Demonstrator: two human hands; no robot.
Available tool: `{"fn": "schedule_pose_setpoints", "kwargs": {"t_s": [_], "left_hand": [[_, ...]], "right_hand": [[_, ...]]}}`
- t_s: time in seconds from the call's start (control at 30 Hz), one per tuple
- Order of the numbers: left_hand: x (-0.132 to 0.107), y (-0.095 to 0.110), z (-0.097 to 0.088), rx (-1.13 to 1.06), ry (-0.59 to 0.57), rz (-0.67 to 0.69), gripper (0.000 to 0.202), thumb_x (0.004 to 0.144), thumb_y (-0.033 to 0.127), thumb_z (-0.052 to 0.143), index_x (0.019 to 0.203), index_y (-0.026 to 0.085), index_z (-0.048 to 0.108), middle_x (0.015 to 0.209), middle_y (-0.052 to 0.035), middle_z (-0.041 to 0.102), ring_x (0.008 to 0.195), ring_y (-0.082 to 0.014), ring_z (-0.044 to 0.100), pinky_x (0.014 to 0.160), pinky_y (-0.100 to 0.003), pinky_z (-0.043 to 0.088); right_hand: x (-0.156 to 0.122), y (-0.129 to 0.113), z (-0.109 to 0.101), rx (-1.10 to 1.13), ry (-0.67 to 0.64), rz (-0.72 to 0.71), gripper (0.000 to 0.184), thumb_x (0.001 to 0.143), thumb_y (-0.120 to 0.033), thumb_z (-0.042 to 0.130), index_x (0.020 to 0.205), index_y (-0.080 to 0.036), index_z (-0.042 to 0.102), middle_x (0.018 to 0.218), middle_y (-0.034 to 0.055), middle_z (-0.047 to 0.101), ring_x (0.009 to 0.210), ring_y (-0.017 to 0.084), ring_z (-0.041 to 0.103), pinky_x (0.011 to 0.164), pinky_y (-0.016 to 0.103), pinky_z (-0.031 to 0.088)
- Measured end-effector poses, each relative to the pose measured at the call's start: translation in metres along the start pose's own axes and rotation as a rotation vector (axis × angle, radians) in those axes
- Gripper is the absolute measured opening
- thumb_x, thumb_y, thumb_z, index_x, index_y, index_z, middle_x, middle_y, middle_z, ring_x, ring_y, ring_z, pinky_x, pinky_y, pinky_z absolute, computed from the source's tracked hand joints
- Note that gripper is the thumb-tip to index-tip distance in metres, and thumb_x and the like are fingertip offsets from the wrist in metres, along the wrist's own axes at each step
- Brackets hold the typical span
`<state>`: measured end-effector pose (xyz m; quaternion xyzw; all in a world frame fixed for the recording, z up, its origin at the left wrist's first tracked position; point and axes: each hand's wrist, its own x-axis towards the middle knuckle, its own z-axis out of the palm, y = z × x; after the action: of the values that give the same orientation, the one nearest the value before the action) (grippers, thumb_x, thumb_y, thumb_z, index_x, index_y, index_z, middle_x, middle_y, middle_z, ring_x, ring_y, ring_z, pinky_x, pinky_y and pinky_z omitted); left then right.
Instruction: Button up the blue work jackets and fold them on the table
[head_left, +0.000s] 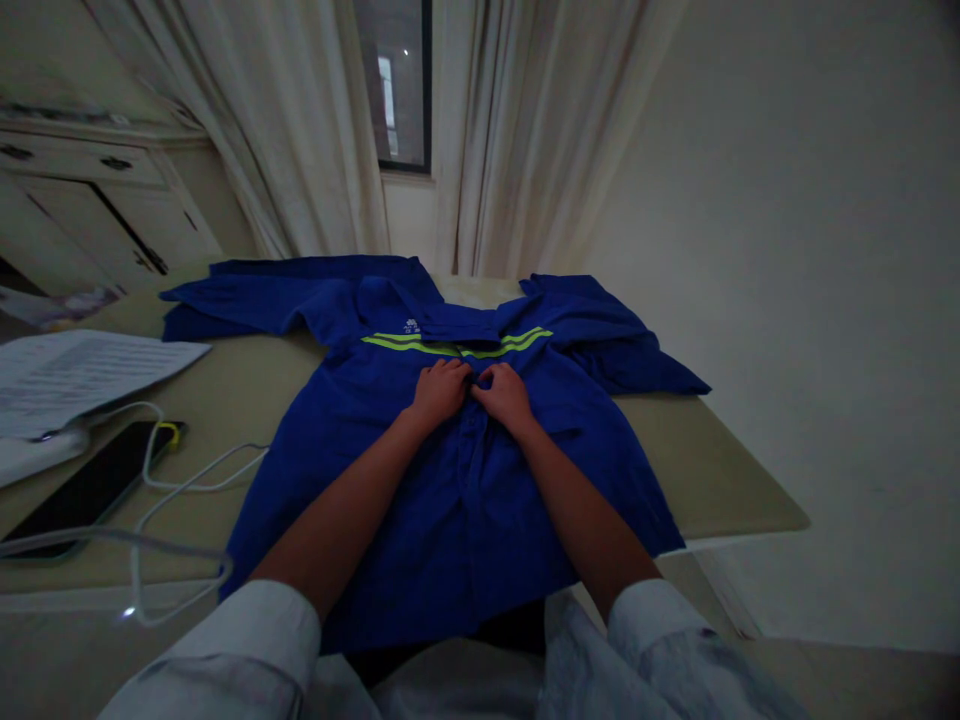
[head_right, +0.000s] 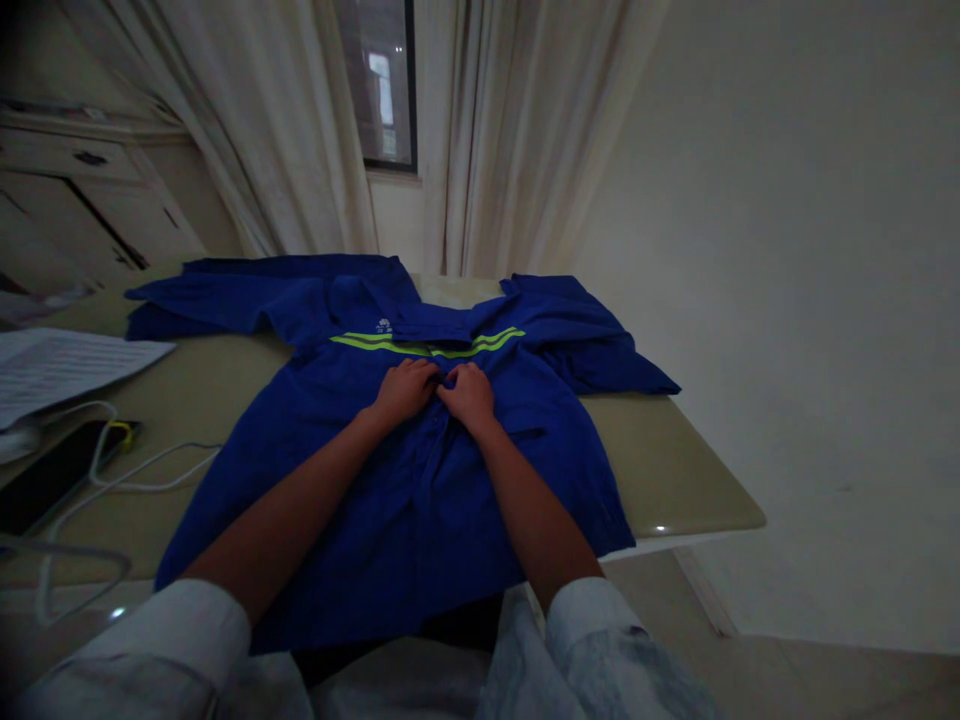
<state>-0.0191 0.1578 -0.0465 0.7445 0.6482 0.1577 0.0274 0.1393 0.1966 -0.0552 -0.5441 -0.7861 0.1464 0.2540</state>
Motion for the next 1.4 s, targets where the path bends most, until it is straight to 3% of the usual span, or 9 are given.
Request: {"fn": "schedule_pose_setpoints", "kwargs": {"t_s": [0.17, 0.33, 0.47, 0.67, 0.87, 1.1, 1.27, 1.4], "left_hand": [[0.017, 0.010, 0.000, -0.050, -0.054, -0.073, 0.028, 0.094, 0.018, 0.053, 0.108, 0.025, 0.076, 0.113, -0.0127, 0.073, 0.108, -0.0319, 0.064, 0.088, -0.042, 0.050], [0.007, 0.007, 0.008, -0.001, 0.072, -0.025, 0.030, 0.100, 0.023, 0.047, 0.111, 0.024, 0.076, 0.115, -0.0139, 0.072, 0.114, -0.0336, 0.061, 0.091, -0.045, 0.047], [0.001, 0.004, 0.012, 0.010, 0.084, 0.007, 0.034, 0.104, 0.027, 0.042, 0.109, 0.023, 0.075, 0.115, -0.0142, 0.073, 0.112, -0.0317, 0.062, 0.092, -0.043, 0.045], [0.003, 0.002, 0.011, 0.021, 0.074, 0.007, 0.033, 0.105, 0.029, 0.044, 0.120, 0.023, 0.073, 0.119, -0.0121, 0.073, 0.110, -0.0299, 0.063, 0.089, -0.040, 0.045], [0.000, 0.002, 0.011, 0.067, 0.072, 0.013, 0.030, 0.103, 0.023, 0.045, 0.114, 0.022, 0.073, 0.116, -0.0105, 0.073, 0.108, -0.0289, 0.063, 0.086, -0.039, 0.045], [0.001, 0.001, 0.011, -0.036, 0.125, -0.017, 0.026, 0.102, 0.029, 0.050, 0.110, 0.022, 0.074, 0.110, -0.0097, 0.074, 0.101, -0.0272, 0.064, 0.087, -0.038, 0.045], [0.003, -0.003, 0.010, -0.075, 0.153, 0.063, 0.025, 0.102, 0.025, 0.051, 0.109, 0.021, 0.075, 0.109, -0.0097, 0.074, 0.102, -0.0272, 0.064, 0.088, -0.038, 0.046], [0.004, -0.007, 0.011, -0.098, 0.160, 0.115, 0.024, 0.101, 0.023, 0.053, 0.108, 0.021, 0.076, 0.108, -0.0090, 0.075, 0.099, -0.0268, 0.064, 0.087, -0.038, 0.046]], "right_hand": [[-0.002, 0.000, -0.002, -0.059, 0.024, -0.005, 0.010, 0.086, -0.028, 0.070, 0.091, -0.021, 0.073, 0.104, 0.0090, 0.069, 0.100, 0.024, 0.065, 0.090, 0.035, 0.051], [0.001, 0.004, 0.002, 0.009, 0.101, -0.083, 0.008, 0.086, -0.024, 0.067, 0.089, -0.020, 0.074, 0.110, 0.0095, 0.069, 0.110, 0.025, 0.062, 0.099, 0.037, 0.050], [0.004, 0.005, 0.005, 0.072, 0.116, -0.148, 0.011, 0.090, -0.021, 0.063, 0.093, -0.019, 0.074, 0.108, 0.0091, 0.070, 0.106, 0.023, 0.063, 0.100, 0.036, 0.049], [0.002, 0.006, 0.007, 0.053, 0.073, -0.104, 0.015, 0.091, -0.022, 0.062, 0.098, -0.019, 0.075, 0.102, 0.0066, 0.072, 0.096, 0.021, 0.066, 0.092, 0.032, 0.050], [0.002, 0.007, 0.009, 0.067, 0.078, -0.094, 0.011, 0.091, -0.024, 0.066, 0.096, -0.018, 0.074, 0.099, 0.0073, 0.073, 0.092, 0.021, 0.067, 0.087, 0.031, 0.051], [0.001, 0.005, 0.007, 0.061, 0.081, -0.070, 0.013, 0.095, -0.024, 0.063, 0.097, -0.020, 0.075, 0.102, 0.0072, 0.073, 0.094, 0.020, 0.068, 0.087, 0.031, 0.051], [0.000, -0.001, 0.004, -0.019, 0.111, -0.045, 0.015, 0.096, -0.025, 0.061, 0.101, -0.020, 0.074, 0.108, 0.0084, 0.072, 0.096, 0.023, 0.067, 0.085, 0.032, 0.052], [0.002, 0.003, 0.004, -0.022, 0.086, -0.127, 0.015, 0.094, -0.022, 0.061, 0.103, -0.022, 0.074, 0.112, 0.0086, 0.071, 0.099, 0.022, 0.066, 0.087, 0.032, 0.052]]}}
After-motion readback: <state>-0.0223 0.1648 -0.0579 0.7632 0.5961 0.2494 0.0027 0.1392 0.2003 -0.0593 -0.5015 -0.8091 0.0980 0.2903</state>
